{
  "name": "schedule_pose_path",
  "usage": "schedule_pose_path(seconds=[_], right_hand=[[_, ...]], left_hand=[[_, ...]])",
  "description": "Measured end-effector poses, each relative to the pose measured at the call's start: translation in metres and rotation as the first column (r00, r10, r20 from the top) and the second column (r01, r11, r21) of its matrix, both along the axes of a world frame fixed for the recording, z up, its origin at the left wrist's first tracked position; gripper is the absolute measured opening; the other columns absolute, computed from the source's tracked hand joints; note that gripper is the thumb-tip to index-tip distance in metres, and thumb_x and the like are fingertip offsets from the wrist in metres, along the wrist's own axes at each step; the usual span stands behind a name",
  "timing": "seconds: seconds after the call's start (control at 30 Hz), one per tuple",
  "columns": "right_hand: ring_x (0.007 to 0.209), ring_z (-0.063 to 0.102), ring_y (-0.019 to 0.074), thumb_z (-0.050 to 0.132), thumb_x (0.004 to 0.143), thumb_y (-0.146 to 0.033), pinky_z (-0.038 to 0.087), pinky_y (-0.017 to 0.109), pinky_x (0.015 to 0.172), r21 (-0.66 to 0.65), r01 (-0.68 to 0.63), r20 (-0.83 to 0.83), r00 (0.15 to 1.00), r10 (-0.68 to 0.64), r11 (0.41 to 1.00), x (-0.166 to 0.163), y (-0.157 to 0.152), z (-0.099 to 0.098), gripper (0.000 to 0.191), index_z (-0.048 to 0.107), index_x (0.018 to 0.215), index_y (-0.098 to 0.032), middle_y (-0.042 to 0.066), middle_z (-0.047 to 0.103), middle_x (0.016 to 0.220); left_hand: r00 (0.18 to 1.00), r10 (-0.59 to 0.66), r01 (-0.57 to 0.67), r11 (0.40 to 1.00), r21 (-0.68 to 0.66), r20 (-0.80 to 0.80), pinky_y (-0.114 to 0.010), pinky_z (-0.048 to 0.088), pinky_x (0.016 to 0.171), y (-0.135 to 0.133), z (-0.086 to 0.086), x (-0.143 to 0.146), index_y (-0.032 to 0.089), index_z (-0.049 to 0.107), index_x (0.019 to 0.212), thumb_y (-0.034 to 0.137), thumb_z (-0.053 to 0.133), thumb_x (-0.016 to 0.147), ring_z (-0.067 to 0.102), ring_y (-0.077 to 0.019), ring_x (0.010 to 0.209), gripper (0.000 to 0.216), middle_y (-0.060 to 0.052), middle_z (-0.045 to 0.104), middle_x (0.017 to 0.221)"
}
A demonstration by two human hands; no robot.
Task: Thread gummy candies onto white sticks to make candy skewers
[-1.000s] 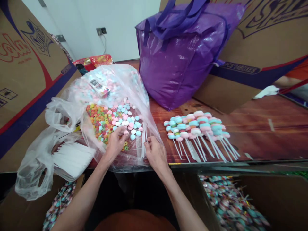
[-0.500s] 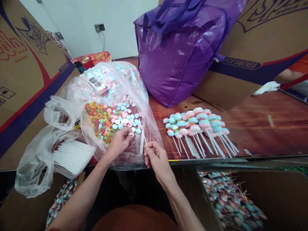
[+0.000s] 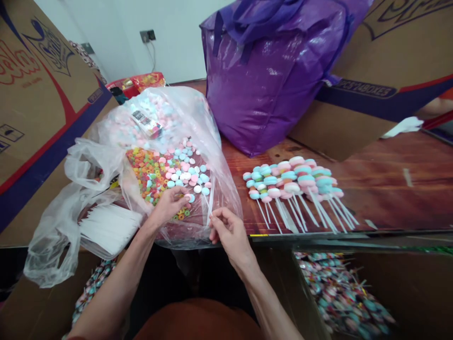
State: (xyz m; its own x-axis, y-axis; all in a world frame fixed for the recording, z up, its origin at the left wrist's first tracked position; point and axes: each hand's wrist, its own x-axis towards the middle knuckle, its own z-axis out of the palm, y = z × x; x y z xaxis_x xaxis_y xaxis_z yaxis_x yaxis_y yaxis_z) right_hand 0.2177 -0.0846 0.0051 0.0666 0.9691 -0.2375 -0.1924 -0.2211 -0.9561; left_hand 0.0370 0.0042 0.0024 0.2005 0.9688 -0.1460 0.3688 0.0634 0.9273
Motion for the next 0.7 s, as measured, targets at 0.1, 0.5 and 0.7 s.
schedule_pose_path(seconds=[0.1,0.5,0.7], right_hand=[[0.045,0.048,0.0085,0.073,0.074,-0.042,0.039,0.019,0.042,-0.023,0.003,-0.017,1.000,-0.003,1.000,-0.001,-0.001,0.000,0.027,0.058,0.074,-0.019,-0.004,0.053,0.054],[0.043,0.024,0.0054,0.063,0.084,-0.047,0.016,0.020,0.040,-0.046,-0.066,0.081,0.994,0.070,0.997,0.001,-0.009,0.000,0.028,0.059,0.080,-0.019,-0.008,0.037,0.055],[0.053,0.043,0.0112,0.055,0.090,-0.042,0.033,0.024,0.051,0.038,-0.155,0.378,0.917,0.129,0.987,0.014,-0.017,0.011,0.031,0.056,0.068,-0.020,-0.004,0.045,0.055]], left_hand=[[0.985,-0.038,0.061,0.989,0.134,-0.170,-0.023,0.045,0.064,-0.002,0.004,0.002,0.019,0.060,0.082,0.021,0.058,0.083,0.061,-0.0137,0.067,0.003,0.001,0.062,0.071],[0.924,-0.006,0.111,0.961,0.252,-0.383,-0.035,0.048,0.083,-0.005,-0.002,0.006,0.018,0.059,0.092,0.018,0.054,0.085,0.056,-0.0194,0.086,0.009,-0.005,0.056,0.089],[0.959,0.044,-0.041,0.999,-0.016,0.280,-0.026,0.051,0.068,-0.007,-0.004,-0.005,0.020,0.052,0.090,0.028,0.066,0.077,0.059,-0.0111,0.067,0.020,0.003,0.058,0.077]])
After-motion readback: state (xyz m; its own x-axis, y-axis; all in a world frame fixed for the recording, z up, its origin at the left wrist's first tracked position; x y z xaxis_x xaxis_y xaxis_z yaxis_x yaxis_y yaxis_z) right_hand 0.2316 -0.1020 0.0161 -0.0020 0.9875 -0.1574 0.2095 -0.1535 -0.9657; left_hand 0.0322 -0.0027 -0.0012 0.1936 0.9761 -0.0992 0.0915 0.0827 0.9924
